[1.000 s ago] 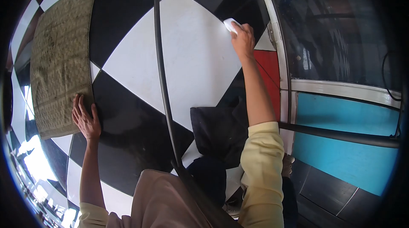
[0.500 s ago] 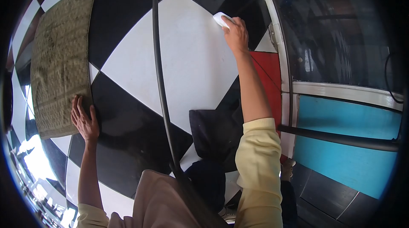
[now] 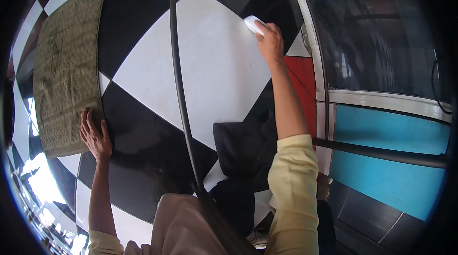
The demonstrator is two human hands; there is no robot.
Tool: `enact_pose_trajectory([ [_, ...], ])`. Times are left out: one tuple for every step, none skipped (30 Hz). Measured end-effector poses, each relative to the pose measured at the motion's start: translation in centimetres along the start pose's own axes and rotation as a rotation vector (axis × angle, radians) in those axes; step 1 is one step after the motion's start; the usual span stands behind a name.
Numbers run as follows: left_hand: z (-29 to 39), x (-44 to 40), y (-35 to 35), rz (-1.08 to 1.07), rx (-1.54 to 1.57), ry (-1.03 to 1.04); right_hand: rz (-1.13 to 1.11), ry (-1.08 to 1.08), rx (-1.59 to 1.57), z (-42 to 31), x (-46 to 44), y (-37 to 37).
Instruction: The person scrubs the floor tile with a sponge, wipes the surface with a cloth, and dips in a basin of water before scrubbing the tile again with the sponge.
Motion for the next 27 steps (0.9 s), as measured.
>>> enact_pose_trajectory([
  [0.0, 0.0, 0.0, 0.002, 0.003, 0.002, 0.002, 0.015, 0.004, 1.0, 1.0, -0.4],
  [0.0, 0.0, 0.0, 0.005, 0.005, 0.004, 0.004, 0.03, 0.007, 1.5, 1.6, -0.8],
  [0.1, -0.1, 0.0, 0.003, 0.003, 0.001, 0.007, 0.035, 0.016, 1.7, 1.9, -0.8],
  [0.1, 0.0, -0.1, -0.001, -0.001, 0.001, 0.013, 0.004, 0.019, 1.3, 1.7, -0.8],
  [0.1, 0.0, -0.1, -0.004, -0.006, 0.0, 0.02, -0.029, 0.021, 0.5, 1.0, -0.7],
  [0.1, 0.0, -0.1, -0.005, -0.004, -0.001, 0.028, -0.061, 0.024, -0.3, 0.2, -0.6],
  [0.0, 0.0, 0.0, -0.005, -0.002, -0.003, 0.03, -0.054, 0.017, -1.1, -0.7, -0.2],
  [0.0, 0.0, 0.0, -0.005, 0.0, -0.004, 0.032, -0.047, 0.009, -2.0, -1.6, 0.5],
  [0.0, 0.1, 0.0, -0.006, -0.001, -0.007, 0.03, -0.038, 0.001, -2.6, -2.1, 0.7],
  [0.0, 0.1, 0.1, -0.007, -0.001, -0.008, 0.032, -0.045, -0.009, -2.2, -2.0, 0.8],
  [-0.1, 0.1, 0.1, -0.01, -0.002, -0.008, 0.031, -0.049, -0.019, -1.7, -1.7, 0.8],
  [-0.1, 0.0, 0.0, -0.002, -0.003, -0.002, 0.031, -0.057, -0.028, -1.3, -1.5, 0.6],
  [0.1, -0.1, 0.0, 0.005, -0.003, 0.001, 0.027, -0.036, -0.023, -0.2, -0.9, 0.4],
  [0.1, 0.0, -0.1, 0.009, -0.003, 0.006, 0.018, -0.013, -0.017, 1.0, 0.3, -0.2],
  [0.0, 0.1, -0.1, 0.009, -0.006, 0.004, 0.013, 0.008, -0.011, 1.9, 0.8, -0.2],
  [0.0, 0.0, 0.0, 0.01, -0.008, 0.004, 0.015, -0.02, -0.001, 1.5, 0.5, -0.3],
  [0.1, 0.1, 0.0, 0.01, -0.011, 0.006, 0.016, -0.045, 0.009, 1.2, 0.3, -0.4],
  [0.0, 0.1, 0.1, 0.003, -0.01, 0.002, 0.018, -0.072, 0.019, 0.8, 0.0, -0.5],
  [-0.1, 0.1, 0.1, -0.002, -0.009, -0.002, 0.01, -0.067, 0.007, 0.0, -0.7, -0.1],
  [-0.1, 0.1, 0.2, -0.005, -0.01, -0.005, 0.004, -0.061, -0.005, -1.0, -1.7, 0.6],
  [-0.1, 0.0, 0.2, -0.002, -0.012, -0.006, -0.003, -0.057, -0.018, -1.7, -2.3, 1.0],
  [-0.1, 0.0, 0.1, -0.004, -0.013, -0.006, -0.003, -0.048, -0.02, -1.7, -2.5, 1.0],
  [-0.1, 0.1, 0.1, -0.009, -0.012, -0.005, -0.006, -0.038, -0.021, -1.7, -2.4, 1.0],
  [-0.1, 0.0, 0.1, -0.007, -0.011, -0.002, -0.006, -0.031, -0.022, -1.8, -2.5, 1.0],
  [-0.1, -0.1, 0.0, -0.004, -0.008, -0.002, 0.003, -0.026, -0.01, -1.2, -2.1, 0.8],
  [-0.1, 0.0, 0.0, -0.005, -0.005, -0.001, 0.007, -0.019, 0.003, -0.1, -0.9, 0.3],
  [0.0, 0.1, 0.1, -0.006, -0.005, -0.001, 0.012, -0.013, 0.017, 0.8, -0.1, 0.0],
])
Point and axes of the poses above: each hand's wrist, its own x-axis away from the middle knuckle, its own y-axis out of the palm, z = x × y, the point moved 4 cm from there along -x, towards the middle knuckle, and after that the axes turned 1 degree about -y, right-handed, at the moved point
